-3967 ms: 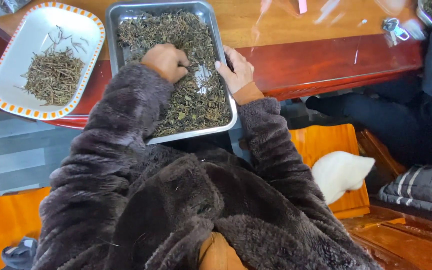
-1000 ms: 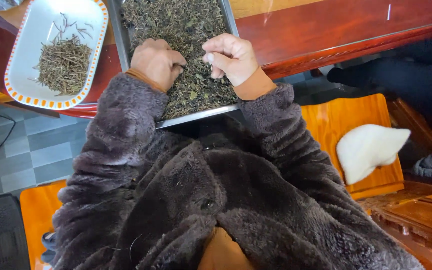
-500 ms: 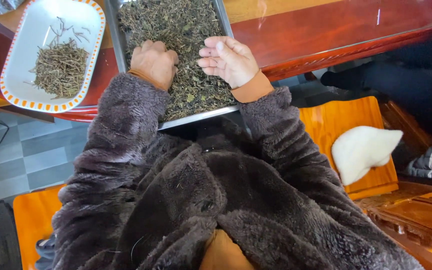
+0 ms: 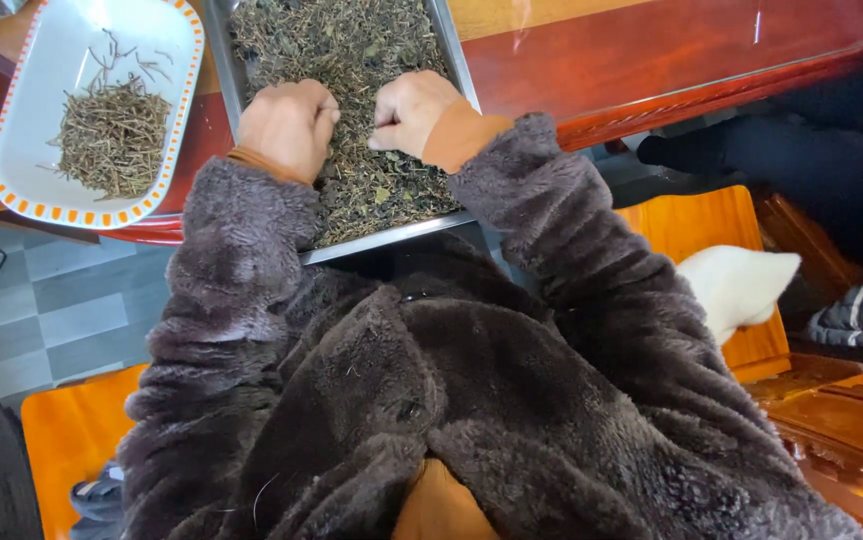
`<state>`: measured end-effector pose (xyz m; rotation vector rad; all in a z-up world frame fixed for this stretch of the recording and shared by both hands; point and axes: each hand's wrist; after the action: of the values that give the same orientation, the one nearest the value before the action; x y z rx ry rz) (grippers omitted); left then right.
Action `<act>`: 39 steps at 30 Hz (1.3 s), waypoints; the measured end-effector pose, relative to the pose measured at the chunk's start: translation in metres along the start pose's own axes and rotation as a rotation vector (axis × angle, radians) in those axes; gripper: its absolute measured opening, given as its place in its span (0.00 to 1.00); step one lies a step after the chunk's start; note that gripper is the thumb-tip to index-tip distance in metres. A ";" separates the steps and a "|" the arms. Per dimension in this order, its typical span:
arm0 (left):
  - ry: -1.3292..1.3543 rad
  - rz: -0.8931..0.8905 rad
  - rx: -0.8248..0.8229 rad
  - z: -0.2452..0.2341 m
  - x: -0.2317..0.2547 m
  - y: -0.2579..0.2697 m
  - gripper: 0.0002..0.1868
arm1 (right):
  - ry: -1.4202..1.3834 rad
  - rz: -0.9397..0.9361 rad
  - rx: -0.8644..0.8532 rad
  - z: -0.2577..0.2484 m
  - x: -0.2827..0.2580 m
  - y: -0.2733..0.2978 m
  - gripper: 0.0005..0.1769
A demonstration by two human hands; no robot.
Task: The person sits with a metal tray of dried herbs on their lap and uses both hands to pick out specific stems, placing them into a white bowl on the table. The person repeatedly sifts through the herbs in the tray to separate the desired pieces.
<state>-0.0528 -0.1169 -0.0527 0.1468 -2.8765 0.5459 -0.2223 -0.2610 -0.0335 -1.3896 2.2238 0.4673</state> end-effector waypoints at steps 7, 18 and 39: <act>0.596 -0.180 0.117 -0.023 0.004 0.016 0.03 | -0.136 -0.039 0.056 -0.002 -0.002 0.004 0.06; 1.138 -0.306 0.001 -0.024 -0.003 0.023 0.12 | -1.362 0.092 -0.110 -0.016 -0.017 0.021 0.06; 1.454 -0.330 0.008 -0.023 0.005 0.020 0.11 | -1.174 -0.277 0.113 0.034 -0.038 -0.002 0.02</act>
<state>-0.0557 -0.0901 -0.0379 0.1335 -1.3973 0.3430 -0.1989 -0.2165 -0.0403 -0.9289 1.0708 0.7733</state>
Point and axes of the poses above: each hand's wrist, its own y-axis away from the middle knuckle, its own z-axis out of the palm, x = y × z, and after that the axes turned 4 degrees about -y, right-handed
